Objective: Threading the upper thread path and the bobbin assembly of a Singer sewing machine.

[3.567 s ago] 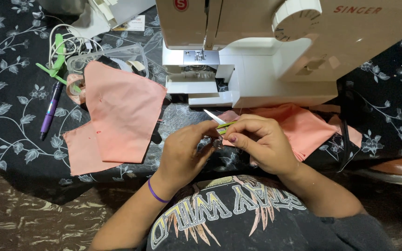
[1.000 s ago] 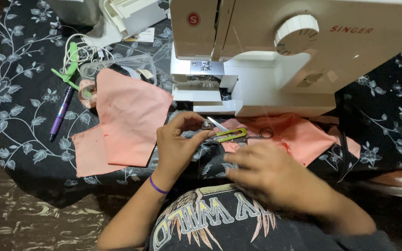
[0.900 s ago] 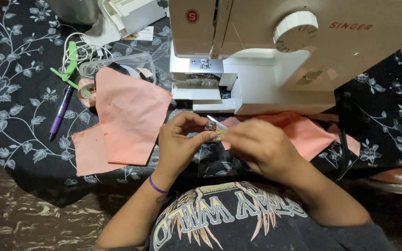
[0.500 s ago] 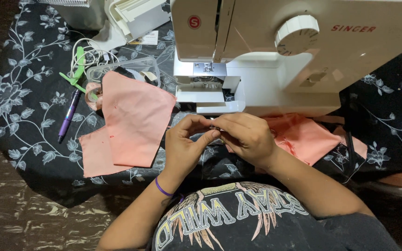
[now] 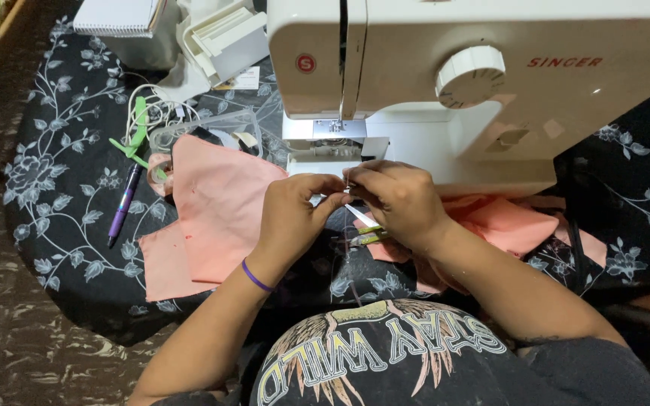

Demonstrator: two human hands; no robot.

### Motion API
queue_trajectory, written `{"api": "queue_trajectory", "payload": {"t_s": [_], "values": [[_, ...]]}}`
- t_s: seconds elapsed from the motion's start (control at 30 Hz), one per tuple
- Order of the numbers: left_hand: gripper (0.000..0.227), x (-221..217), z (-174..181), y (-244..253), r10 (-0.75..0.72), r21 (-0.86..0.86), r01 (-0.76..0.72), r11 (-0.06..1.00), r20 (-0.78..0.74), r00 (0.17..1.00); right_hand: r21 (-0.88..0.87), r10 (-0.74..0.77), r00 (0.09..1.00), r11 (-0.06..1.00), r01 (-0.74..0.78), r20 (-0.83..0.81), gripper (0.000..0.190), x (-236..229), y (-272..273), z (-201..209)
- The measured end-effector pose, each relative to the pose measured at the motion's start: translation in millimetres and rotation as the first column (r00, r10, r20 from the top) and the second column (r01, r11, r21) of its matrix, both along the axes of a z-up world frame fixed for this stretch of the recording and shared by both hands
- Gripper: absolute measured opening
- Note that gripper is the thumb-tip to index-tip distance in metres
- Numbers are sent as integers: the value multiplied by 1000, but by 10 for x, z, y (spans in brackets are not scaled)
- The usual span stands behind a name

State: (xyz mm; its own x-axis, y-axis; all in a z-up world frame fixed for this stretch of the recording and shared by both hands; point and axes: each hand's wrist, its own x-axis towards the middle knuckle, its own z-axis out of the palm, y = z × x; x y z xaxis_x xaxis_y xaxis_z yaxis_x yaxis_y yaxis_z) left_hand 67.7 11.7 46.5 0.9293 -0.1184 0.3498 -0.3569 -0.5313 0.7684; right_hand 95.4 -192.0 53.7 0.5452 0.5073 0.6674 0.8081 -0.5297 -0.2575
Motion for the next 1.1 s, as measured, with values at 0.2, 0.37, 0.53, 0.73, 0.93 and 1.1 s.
{"api": "queue_trajectory", "payload": {"t_s": [0.2, 0.37, 0.53, 0.73, 0.93, 1.1], "values": [[7, 203, -229, -24, 69, 17, -70, 997, 13, 997, 76, -133, 991, 988, 132, 10, 12, 118, 42, -191], [8, 259, -420, -56, 82, -22, -81, 996, 87, 993, 75, -231, 973, 971, 229, 27, 12, 130, 105, -188], [4, 321, -487, -30, 104, -15, -104, 994, 313, 944, 11, -195, 977, 981, 195, 82, 17, 75, 153, -160], [3, 491, -590, 20, 178, 69, -209, 975, 311, 934, -156, -150, 927, 964, 214, 345, 38, -27, 196, -230], [9, 592, -623, 19, 249, 44, -273, 961, 295, 922, -190, -127, 935, 962, 198, 331, 40, -13, 165, -308], [11, 646, -685, 22, 265, 26, -287, 957, 312, 912, -217, -117, 956, 960, 179, 271, 42, -8, 164, -357]]}}
